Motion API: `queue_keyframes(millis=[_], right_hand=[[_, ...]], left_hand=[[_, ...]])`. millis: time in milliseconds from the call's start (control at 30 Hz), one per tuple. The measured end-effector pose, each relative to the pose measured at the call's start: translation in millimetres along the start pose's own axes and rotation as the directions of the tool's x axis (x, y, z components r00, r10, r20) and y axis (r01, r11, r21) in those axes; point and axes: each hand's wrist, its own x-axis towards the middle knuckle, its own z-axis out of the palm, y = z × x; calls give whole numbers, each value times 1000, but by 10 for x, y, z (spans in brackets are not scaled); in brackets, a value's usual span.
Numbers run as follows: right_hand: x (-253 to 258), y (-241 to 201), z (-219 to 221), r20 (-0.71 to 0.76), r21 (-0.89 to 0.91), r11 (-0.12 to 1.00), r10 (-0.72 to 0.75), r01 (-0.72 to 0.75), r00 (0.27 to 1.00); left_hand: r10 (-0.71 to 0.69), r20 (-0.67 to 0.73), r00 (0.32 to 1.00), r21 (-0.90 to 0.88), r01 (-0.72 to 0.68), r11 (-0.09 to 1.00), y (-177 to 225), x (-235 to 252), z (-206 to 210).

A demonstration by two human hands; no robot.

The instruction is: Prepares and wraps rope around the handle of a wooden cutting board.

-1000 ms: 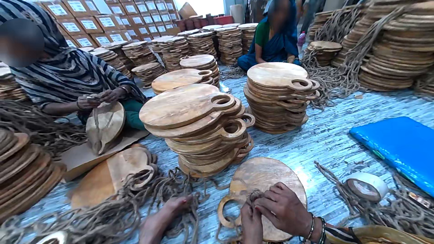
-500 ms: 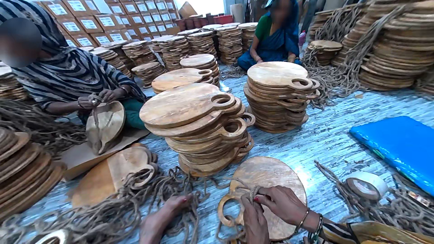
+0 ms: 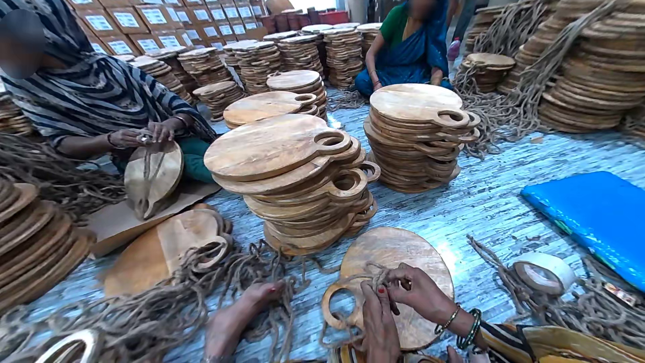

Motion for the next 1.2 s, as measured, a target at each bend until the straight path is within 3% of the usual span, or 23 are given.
queue_keyframes(millis=[100,267,333,433,500,533,567,600,633,667,700,733,800,900,967,1000,1100,1200], right_hand=[[-10,-27,8,23,-32,998,56,-55,998],[-26,-56,38,3,-81,994,68,-68,998],[-45,-57,59,-35,-102,994,42,-45,999],[-76,-11,139,-151,-132,990,-71,51,986],[-78,49,195,-239,-153,977,-181,148,954],[-76,81,211,-271,-167,967,-234,194,934],[-69,121,220,-292,-190,952,-287,239,912],[-60,161,225,-308,-217,934,-342,285,888],[-54,199,226,-317,-243,912,-396,330,862],[-52,226,221,-313,-269,888,-446,373,838],[-54,240,207,-293,-290,868,-481,403,826],[-59,244,192,-266,-307,858,-493,412,829],[-61,226,143,-195,-313,874,-442,372,876],[-33,123,11,-15,-198,965,-181,174,983],[-9,101,-39,43,-119,989,-79,84,996],[-5,114,-44,24,-86,993,-76,78,997],[-13,240,10,-171,-26,974,-225,224,959],[29,394,20,-298,-123,867,-497,483,815]], left_hand=[[-34,-16,999,149,36,988,71,-9,28],[42,-35,999,383,-25,923,110,-26,41],[49,-47,998,388,-27,921,99,-14,46],[50,-43,998,244,-38,969,74,30,18],[-144,7,989,155,142,978,387,17,-60],[-396,87,914,138,382,914,776,22,-148],[-641,151,753,98,634,768,1115,92,-221],[-428,170,887,-83,446,891,730,64,-210],[-284,196,939,-350,337,874,370,94,-171],[-287,241,927,-524,373,765,226,130,-148],[-361,271,892,-591,451,669,211,156,-140],[-428,276,861,-603,502,620,234,171,-138],[-426,229,875,-541,478,692,203,167,-130],[-215,129,968,-199,238,951,54,139,-105],[-83,103,991,5,83,997,-8,99,-80],[-53,103,993,25,50,998,-20,92,-67],[-142,176,974,-232,181,956,25,151,-26],[-256,270,928,-469,359,807,121,267,-2]])
